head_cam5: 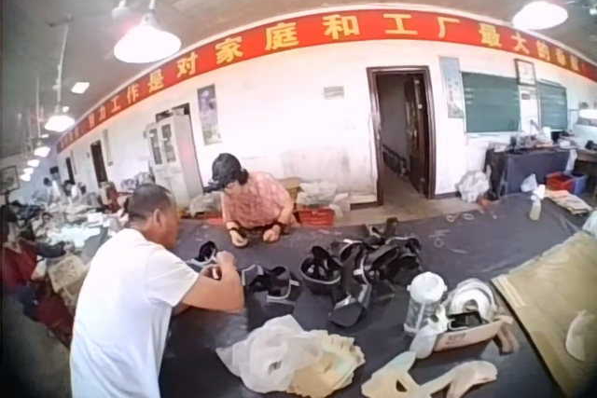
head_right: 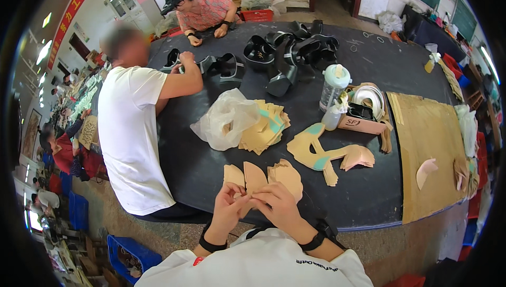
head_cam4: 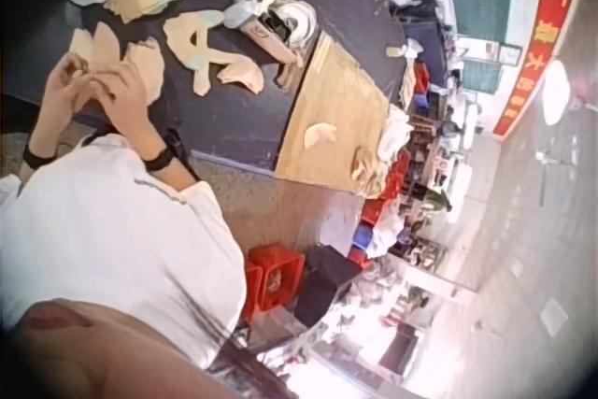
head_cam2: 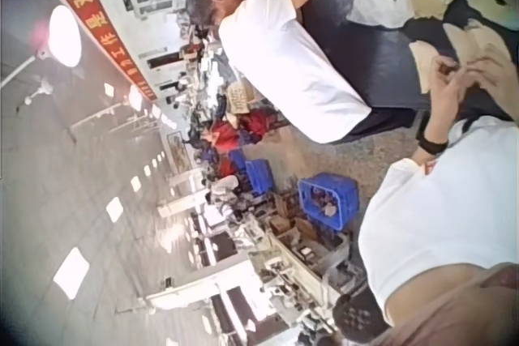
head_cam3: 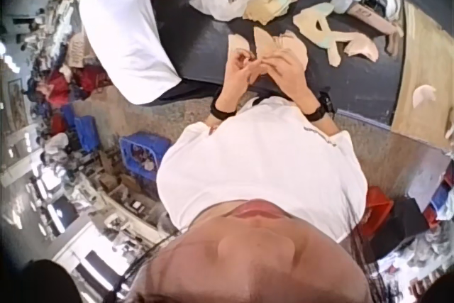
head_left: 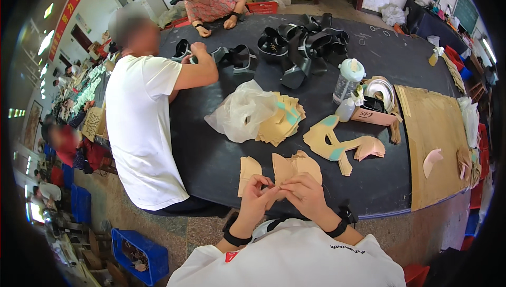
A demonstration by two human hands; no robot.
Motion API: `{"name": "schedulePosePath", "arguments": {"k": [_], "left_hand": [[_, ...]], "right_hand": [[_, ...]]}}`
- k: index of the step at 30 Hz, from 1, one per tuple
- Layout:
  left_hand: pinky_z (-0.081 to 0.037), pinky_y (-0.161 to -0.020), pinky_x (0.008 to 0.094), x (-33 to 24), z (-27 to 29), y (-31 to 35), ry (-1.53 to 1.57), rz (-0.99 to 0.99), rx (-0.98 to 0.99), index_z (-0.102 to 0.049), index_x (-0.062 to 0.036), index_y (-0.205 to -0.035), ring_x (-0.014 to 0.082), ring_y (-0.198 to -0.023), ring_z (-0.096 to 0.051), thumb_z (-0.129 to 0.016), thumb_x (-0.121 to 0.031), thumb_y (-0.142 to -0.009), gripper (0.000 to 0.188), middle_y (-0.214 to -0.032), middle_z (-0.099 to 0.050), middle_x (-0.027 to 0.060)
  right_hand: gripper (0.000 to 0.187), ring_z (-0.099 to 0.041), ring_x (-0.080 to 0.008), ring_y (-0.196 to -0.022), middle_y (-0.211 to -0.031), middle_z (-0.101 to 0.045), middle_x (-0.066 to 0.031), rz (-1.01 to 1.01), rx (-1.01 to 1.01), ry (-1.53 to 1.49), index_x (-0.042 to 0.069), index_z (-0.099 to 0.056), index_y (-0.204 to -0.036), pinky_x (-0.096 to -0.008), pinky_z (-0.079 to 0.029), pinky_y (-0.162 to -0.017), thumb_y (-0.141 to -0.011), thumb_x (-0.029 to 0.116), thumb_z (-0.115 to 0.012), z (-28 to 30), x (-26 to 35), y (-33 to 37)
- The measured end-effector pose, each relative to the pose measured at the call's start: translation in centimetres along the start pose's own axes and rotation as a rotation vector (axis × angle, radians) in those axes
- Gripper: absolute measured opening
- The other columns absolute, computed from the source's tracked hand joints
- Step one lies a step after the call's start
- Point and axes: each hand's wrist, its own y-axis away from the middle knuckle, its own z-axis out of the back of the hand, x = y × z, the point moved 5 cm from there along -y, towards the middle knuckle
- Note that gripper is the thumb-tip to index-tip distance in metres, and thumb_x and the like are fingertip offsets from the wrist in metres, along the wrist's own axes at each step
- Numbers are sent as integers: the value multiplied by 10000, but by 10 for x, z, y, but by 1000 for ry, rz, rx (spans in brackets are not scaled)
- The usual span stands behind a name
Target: Inspecting and sorting pre-cut shoe components on a production table.
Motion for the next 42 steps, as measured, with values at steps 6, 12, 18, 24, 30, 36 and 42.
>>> {"name": "schedulePosePath", "arguments": {"k": [6,12,18,24,30,36,42], "left_hand": [[-468,-689,185,2,-7,-6,149,203,-141,-491,-6,-1046,96,-796,-551,-577,71,-794,278,-928,-538,53],[-453,-573,182,9,8,-9,-200,249,28,-626,60,-894,94,-657,-578,-615,-26,-809,122,-738,-609,38],[-452,-626,189,-1,22,-21,-195,4,26,-637,41,-940,78,-701,-575,-585,-67,-840,156,-795,-637,48],[-464,-563,222,18,112,-55,-620,83,-200,-623,61,-861,95,-654,-594,-616,-135,-830,198,-746,-641,52],[-436,-535,262,-33,35,-41,-1210,-85,-199,-621,53,-873,104,-602,-569,-543,-237,-881,300,-695,-621,76],[-326,-463,240,-23,-35,-14,-751,13,612,-634,25,-803,80,-545,-430,-406,-324,-934,437,-655,-548,35],[-259,-434,198,-14,-59,-19,-763,306,480,-622,14,-665,10,-503,-361,-651,-148,-804,215,-542,-467,-60]], "right_hand": [[191,-577,-229,-862,-921,-584,-72,96,-8,66,25,-628,-844,-315,-482,-755,-668,36,-701,-3,-3,6],[154,-564,-208,-789,-863,-561,-71,-234,63,-68,33,-607,-778,-281,-471,-735,-659,-22,-688,2,-15,8],[131,-550,-132,-764,-824,-559,-54,-615,-39,-970,-4,-588,-746,-230,-449,-689,-677,-84,-665,2,-41,19],[179,-550,-104,-703,-763,-578,-55,-557,-235,-1012,-4,-571,-738,-213,-448,-655,-655,-132,-665,28,-55,26],[143,-539,-102,-661,-751,-594,-42,-502,-65,-762,7,-644,-751,-211,-396,-586,-648,-70,-710,37,-45,16],[173,-503,-62,-589,-720,-592,-1,-453,202,-468,84,-705,-840,-205,-373,-519,-672,43,-727,36,-22,6],[205,-532,-115,-614,-724,-560,-25,-287,93,-169,101,-695,-906,-220,-420,-543,-708,51,-702,45,-16,9]]}}
